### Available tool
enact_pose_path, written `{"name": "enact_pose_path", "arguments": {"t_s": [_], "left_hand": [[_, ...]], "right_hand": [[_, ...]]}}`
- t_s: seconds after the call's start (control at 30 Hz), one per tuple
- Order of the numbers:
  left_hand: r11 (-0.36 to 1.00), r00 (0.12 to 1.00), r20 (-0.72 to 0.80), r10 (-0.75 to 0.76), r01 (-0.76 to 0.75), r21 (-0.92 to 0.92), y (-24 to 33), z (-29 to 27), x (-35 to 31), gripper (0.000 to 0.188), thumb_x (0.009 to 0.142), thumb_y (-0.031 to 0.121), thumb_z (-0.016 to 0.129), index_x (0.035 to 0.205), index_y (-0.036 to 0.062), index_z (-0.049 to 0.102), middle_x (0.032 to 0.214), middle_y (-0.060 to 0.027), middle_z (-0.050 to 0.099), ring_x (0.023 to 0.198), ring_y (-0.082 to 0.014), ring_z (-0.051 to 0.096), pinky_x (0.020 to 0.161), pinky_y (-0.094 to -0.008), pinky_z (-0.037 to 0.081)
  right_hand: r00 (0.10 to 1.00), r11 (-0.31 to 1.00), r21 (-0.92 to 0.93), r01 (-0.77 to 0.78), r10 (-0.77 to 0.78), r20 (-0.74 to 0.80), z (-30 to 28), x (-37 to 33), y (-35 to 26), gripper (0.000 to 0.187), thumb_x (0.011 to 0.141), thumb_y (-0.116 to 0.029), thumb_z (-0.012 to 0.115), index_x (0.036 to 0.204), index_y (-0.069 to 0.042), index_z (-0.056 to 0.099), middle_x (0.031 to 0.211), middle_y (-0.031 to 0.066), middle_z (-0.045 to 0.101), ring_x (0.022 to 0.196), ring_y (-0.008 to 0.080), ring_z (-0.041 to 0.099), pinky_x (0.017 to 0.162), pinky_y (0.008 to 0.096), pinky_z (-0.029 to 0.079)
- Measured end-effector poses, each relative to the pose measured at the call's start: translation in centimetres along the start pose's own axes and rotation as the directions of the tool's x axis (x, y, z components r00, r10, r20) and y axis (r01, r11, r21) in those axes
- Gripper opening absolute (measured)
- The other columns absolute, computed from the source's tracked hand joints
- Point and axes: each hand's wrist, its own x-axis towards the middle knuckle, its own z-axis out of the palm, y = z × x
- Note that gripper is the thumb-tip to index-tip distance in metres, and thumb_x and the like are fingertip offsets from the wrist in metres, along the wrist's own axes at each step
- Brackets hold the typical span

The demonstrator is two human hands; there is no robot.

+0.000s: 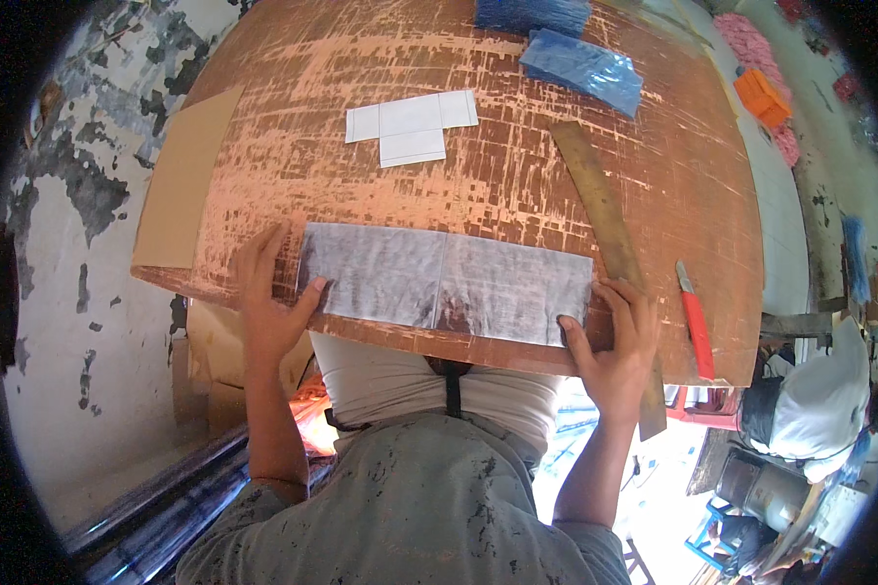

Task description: The person cuts small pieces of silver foil using a utility knife on a wooden table, then picks up and folds a T-shaped paper template. They then place the foil over a blue object and use the knife to cut along the edges of the T-shaped paper placed on top of it.

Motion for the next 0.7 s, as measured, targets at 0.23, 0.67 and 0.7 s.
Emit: {"name": "enact_pose_path", "arguments": {"t_s": [0.23,0.67,0.7], "left_hand": [[0.976,0.906,0.366,0.214,-0.181,-0.122,3.3,-0.7,2.5,0.096,0.070,0.054,0.091,0.149,0.0100,0.060,0.159,-0.0104,0.054,0.151,-0.0343,0.044,0.129,-0.0586,0.021],[0.984,0.933,0.339,0.116,-0.063,-0.165,1.0,-1.3,2.5,0.097,0.061,0.050,0.097,0.145,0.0124,0.064,0.145,-0.0114,0.060,0.139,-0.0330,0.054,0.131,-0.0612,0.019],[0.986,0.930,0.353,0.105,-0.051,-0.159,1.2,-1.7,2.5,0.096,0.060,0.046,0.098,0.144,0.0119,0.065,0.145,-0.0129,0.060,0.140,-0.0356,0.053,0.129,-0.0593,0.024]], "right_hand": [[0.999,0.998,-0.051,0.028,-0.027,0.031,-0.3,0.2,-0.3,0.049,0.084,-0.024,0.086,0.127,-0.004,0.071,0.134,0.0129,0.065,0.127,0.0364,0.059,0.110,0.0494,0.043],[1.000,1.000,-0.007,-0.003,0.003,0.021,-0.3,-0.1,0.1,0.045,0.087,-0.017,0.082,0.129,-0.006,0.071,0.136,0.0115,0.065,0.129,0.0352,0.059,0.111,0.0480,0.042],[1.000,1.000,-0.005,-0.002,0.002,0.023,-0.3,-0.1,0.1,0.045,0.087,-0.017,0.082,0.129,-0.006,0.071,0.136,0.0115,0.065,0.129,0.0352,0.059,0.111,0.0480,0.042]]}}
